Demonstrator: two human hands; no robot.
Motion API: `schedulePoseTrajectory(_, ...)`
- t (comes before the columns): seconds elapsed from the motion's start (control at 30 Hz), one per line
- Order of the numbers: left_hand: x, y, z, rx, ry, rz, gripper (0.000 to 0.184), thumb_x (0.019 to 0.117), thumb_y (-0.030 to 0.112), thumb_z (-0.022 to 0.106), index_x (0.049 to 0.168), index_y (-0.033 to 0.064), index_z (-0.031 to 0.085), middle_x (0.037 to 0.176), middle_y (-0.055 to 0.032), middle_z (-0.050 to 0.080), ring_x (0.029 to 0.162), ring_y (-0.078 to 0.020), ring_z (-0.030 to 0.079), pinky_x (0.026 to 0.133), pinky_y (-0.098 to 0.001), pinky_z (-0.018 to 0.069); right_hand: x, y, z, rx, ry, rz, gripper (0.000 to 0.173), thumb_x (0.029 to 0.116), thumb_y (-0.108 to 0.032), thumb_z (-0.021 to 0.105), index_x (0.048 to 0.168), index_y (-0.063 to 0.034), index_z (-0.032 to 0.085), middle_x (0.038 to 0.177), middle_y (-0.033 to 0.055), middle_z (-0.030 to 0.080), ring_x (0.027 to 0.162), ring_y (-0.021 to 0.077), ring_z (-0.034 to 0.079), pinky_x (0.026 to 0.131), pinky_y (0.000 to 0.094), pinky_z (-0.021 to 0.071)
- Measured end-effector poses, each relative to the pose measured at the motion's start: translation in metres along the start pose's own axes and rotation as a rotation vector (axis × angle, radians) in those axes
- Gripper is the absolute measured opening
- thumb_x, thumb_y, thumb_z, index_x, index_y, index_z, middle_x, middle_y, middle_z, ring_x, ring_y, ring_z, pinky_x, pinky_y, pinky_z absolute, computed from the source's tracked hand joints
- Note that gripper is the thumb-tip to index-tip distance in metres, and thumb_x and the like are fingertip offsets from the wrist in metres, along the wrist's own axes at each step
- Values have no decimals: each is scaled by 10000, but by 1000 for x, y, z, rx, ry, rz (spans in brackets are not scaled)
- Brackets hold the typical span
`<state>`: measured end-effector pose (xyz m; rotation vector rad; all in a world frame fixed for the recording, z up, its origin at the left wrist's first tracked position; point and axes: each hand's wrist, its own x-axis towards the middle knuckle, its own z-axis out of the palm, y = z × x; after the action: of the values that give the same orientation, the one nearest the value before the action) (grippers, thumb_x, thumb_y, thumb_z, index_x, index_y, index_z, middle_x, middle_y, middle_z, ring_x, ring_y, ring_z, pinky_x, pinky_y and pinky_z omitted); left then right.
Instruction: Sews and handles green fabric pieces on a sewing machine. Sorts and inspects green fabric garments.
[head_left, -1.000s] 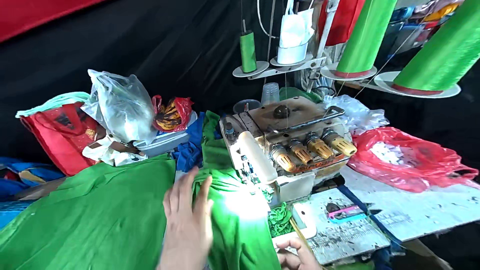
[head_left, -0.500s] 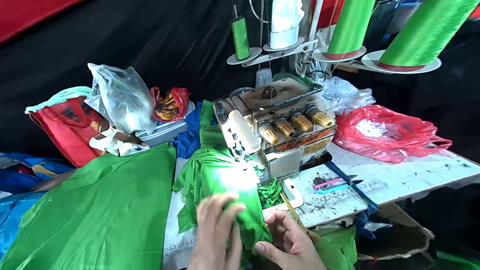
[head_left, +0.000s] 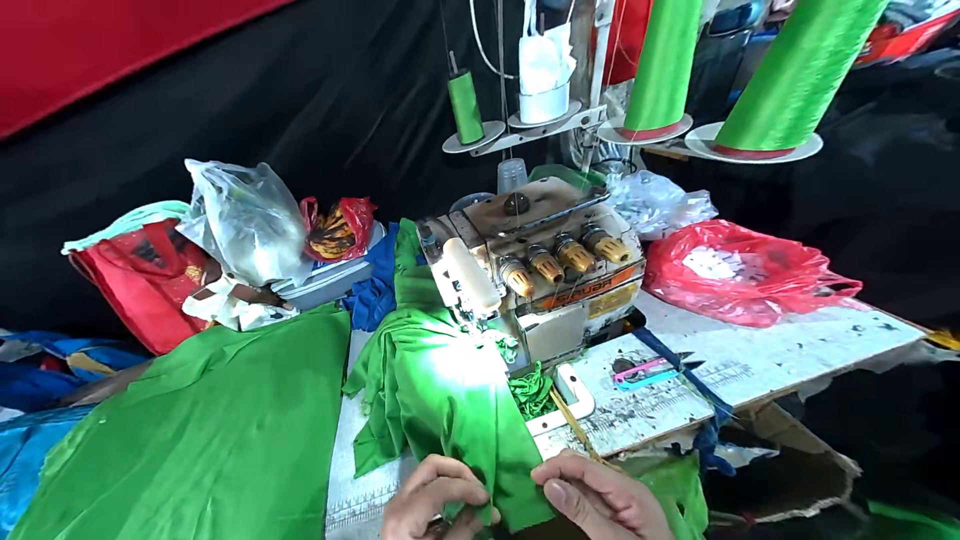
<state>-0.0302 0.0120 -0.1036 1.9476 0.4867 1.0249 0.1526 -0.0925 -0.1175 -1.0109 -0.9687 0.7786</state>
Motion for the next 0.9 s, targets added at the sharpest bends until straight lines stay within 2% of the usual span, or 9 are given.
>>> schedulePoseTrajectory(0.07, -1, 0, -9, -67, 27, -33, 151, 868, 72, 780, 976, 175, 755, 1038, 100, 685, 1006, 29, 640, 857, -167, 567, 1, 1, 0, -1, 12, 40, 236, 944, 37, 627, 1179, 48, 644, 956, -58, 701, 855, -15, 657, 806, 204, 569)
schedulePoseTrajectory(0.17, 2, 8, -16, -43, 69, -14, 118, 945, 182, 720, 1034, 256, 740, 1142, 157, 676, 1105, 30, 616, 933, -174, 538, 3, 0, -1, 18, -35, 188, 454, 901, 23, 682, 1318, 74, 507, 883, -36, 651, 767, 50, 653, 743, 260, 581)
schedulePoseTrajectory(0.23, 5, 20, -12, 14, 46, 32, 83, 968, 187, 693, 1045, 199, 724, 1159, 123, 688, 1112, 36, 620, 940, -174, 539, 2, 3, 0, 60, -52, 253, 331, 896, 30, 689, 1210, 29, 583, 860, -43, 666, 746, 60, 678, 732, 279, 607)
schedulePoseTrajectory(0.3, 7, 31, 1, 86, 14, 75, 76, 954, 119, 702, 1007, 66, 713, 1088, 18, 704, 1054, 29, 636, 904, -157, 542, 0, 8, 0, 64, -47, 228, 157, 887, 16, 700, 1019, -41, 635, 843, -68, 670, 742, 26, 661, 722, 246, 583)
schedulePoseTrajectory(0.33, 7, 34, 10, 116, 12, 82, 83, 938, 83, 713, 986, 16, 720, 1040, -28, 702, 1020, 19, 640, 887, -148, 540, -1, 10, 1, 59, -34, 197, 147, 878, 14, 713, 962, -65, 622, 850, -74, 661, 754, 11, 648, 725, 230, 569)
schedulePoseTrajectory(0.47, 4, 30, 38, 222, 24, 114, 84, 915, 32, 718, 955, -38, 740, 945, -116, 683, 936, -34, 650, 859, -127, 526, -2, 11, -2, 66, 14, 95, 207, 852, 38, 735, 921, -90, 589, 1006, -61, 668, 898, 0, 659, 794, 208, 582)
schedulePoseTrajectory(0.7, -1, 18, 57, 420, 22, 237, 117, 967, 71, 661, 984, -3, 750, 961, -143, 675, 1005, -126, 639, 956, -163, 479, -12, -3, -7, -10, 32, 44, 230, 891, 69, 673, 1091, -3, 584, 983, -37, 710, 880, 10, 688, 818, 234, 593)
schedulePoseTrajectory(0.8, -6, 11, 60, 545, 17, 302, 116, 983, 117, 654, 1025, 45, 736, 988, -129, 637, 1022, -172, 603, 990, -213, 452, -16, -12, -9, -71, -26, 35, 337, 907, 110, 596, 1234, 106, 515, 1063, 88, 709, 933, 60, 702, 858, 267, 591)
schedulePoseTrajectory(0.9, -11, 7, 61, 606, 18, 339, 120, 985, 138, 656, 1065, 60, 701, 1025, -120, 606, 1042, -179, 578, 1022, -228, 427, -20, -21, -11, -121, -102, 31, 425, 918, 128, 531, 1332, 144, 439, 1151, 172, 696, 1017, 117, 706, 904, 303, 581)
